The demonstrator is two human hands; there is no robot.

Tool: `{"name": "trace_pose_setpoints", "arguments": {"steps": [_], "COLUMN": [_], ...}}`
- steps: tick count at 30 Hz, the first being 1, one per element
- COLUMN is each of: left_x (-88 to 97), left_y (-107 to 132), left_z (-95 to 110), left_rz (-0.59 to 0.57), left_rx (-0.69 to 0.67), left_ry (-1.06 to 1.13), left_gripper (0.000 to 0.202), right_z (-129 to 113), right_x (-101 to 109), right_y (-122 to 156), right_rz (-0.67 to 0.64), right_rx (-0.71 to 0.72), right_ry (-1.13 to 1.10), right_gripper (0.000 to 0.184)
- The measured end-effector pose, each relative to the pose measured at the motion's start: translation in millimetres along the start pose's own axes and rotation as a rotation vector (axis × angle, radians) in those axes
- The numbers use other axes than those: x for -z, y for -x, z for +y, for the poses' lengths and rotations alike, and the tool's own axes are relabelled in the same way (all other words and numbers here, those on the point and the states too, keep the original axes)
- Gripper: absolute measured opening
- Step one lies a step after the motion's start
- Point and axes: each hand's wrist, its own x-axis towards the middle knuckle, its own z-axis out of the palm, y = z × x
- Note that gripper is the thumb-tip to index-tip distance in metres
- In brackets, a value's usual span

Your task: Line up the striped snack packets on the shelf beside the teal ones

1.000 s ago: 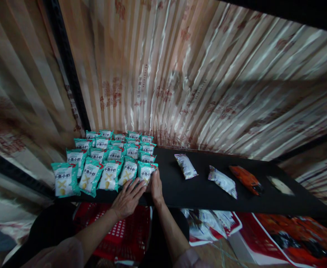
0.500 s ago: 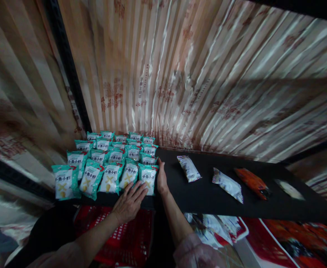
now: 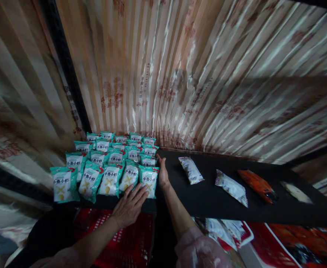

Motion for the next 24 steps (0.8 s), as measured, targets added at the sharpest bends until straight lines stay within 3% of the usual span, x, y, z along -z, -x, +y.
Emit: {"name": "trace_pose_setpoints", "arguments": {"steps": [7, 12, 16, 19, 21, 24], "left_x": [1.1, -1.2, -3.0, -2.9, -2.3, -1.8], "left_y": [-1.3, -1.2, -0.9, -1.3, -1.6, -1.5], "left_z": [-0.2, 0.3, -0.3, -0.9, -1.1, -1.2], "left_rz": [-0.002, 0.010, 0.020, 0.008, 0.005, 0.015], "left_rx": [0.001, 0.004, 0.000, -0.004, -0.009, -0.013], "left_ry": [-0.007, -0.005, -0.001, -0.009, -0.018, -0.023], "left_gripper": [0.050, 0.050, 0.049, 0.049, 0.050, 0.049], "right_z": [-3.2, 4.6, 5.3, 3.7, 3.6, 5.1], "right_x": [-2.1, 5.3, 6.4, 4.8, 4.3, 5.0], "right_y": [-16.1, -27.1, -39.4, -43.9, -44.3, -41.4], "right_rz": [-0.083, -0.007, 0.024, -0.041, -0.073, 0.020], "right_rx": [-0.029, -0.036, -0.130, -0.200, -0.186, -0.060], "right_ry": [-0.076, -0.135, -0.204, -0.235, -0.227, -0.178], "right_gripper": [0.073, 0.069, 0.066, 0.066, 0.066, 0.063]}}
